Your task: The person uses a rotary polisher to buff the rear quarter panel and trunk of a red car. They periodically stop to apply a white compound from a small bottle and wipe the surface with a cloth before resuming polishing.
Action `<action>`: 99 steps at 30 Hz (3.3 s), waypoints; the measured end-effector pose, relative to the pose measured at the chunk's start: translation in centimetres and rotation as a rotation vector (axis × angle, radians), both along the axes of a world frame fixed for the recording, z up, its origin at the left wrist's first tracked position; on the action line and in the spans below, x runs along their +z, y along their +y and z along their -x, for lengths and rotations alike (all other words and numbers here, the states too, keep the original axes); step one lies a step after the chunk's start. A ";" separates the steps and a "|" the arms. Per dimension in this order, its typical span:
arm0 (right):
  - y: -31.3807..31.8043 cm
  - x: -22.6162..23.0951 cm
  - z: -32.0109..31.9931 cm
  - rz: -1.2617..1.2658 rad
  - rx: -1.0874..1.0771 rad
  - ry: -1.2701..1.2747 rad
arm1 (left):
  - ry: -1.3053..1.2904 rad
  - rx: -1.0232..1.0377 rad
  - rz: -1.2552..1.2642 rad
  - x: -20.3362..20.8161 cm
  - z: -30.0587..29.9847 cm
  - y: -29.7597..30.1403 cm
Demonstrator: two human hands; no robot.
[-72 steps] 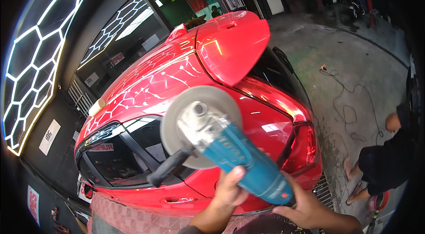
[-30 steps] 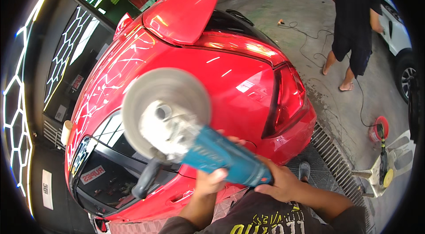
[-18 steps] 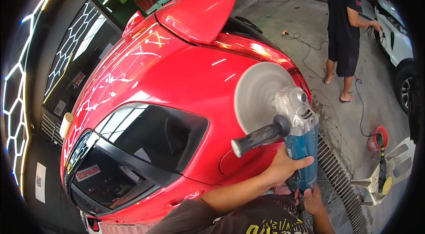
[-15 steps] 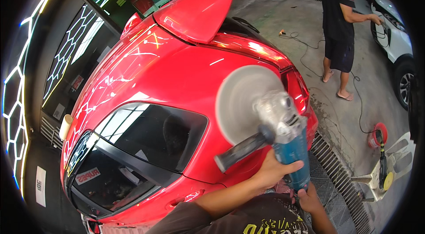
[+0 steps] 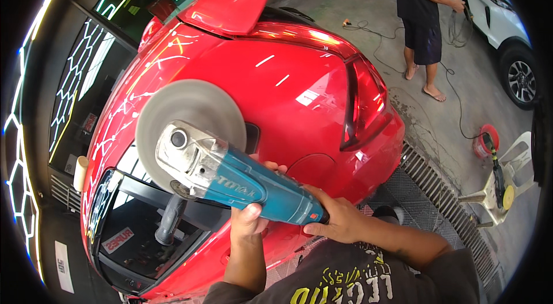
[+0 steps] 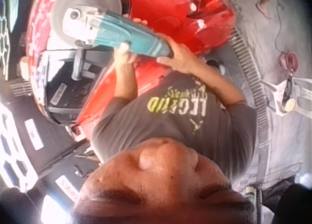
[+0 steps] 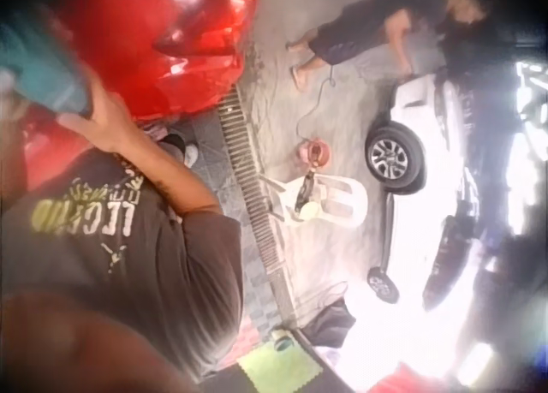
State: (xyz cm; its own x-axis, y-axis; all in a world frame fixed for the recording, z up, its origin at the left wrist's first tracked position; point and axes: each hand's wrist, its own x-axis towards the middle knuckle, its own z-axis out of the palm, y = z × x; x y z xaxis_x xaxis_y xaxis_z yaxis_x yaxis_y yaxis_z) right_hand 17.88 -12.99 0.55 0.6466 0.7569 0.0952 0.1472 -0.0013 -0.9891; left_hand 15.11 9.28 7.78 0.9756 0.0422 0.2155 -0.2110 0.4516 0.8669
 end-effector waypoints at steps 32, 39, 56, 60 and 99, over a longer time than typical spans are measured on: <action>-1.3 -6.7 5.2 0.002 -0.327 0.049 | 0.232 -0.126 -0.260 -6.8 2.3 -2.8; 5.1 2.1 7.0 0.086 -0.216 0.001 | 0.091 -0.043 -0.038 0.3 6.1 3.7; -1.7 -5.5 15.8 0.049 -0.527 0.135 | 0.382 -0.289 -0.039 -6.3 7.9 -3.8; 1.7 -1.5 12.6 0.053 -0.420 0.103 | 0.276 -0.159 -0.158 -3.6 7.1 0.7; -2.8 -8.2 15.3 0.102 -0.572 0.105 | 0.446 -0.449 -0.118 -12.0 7.9 -2.2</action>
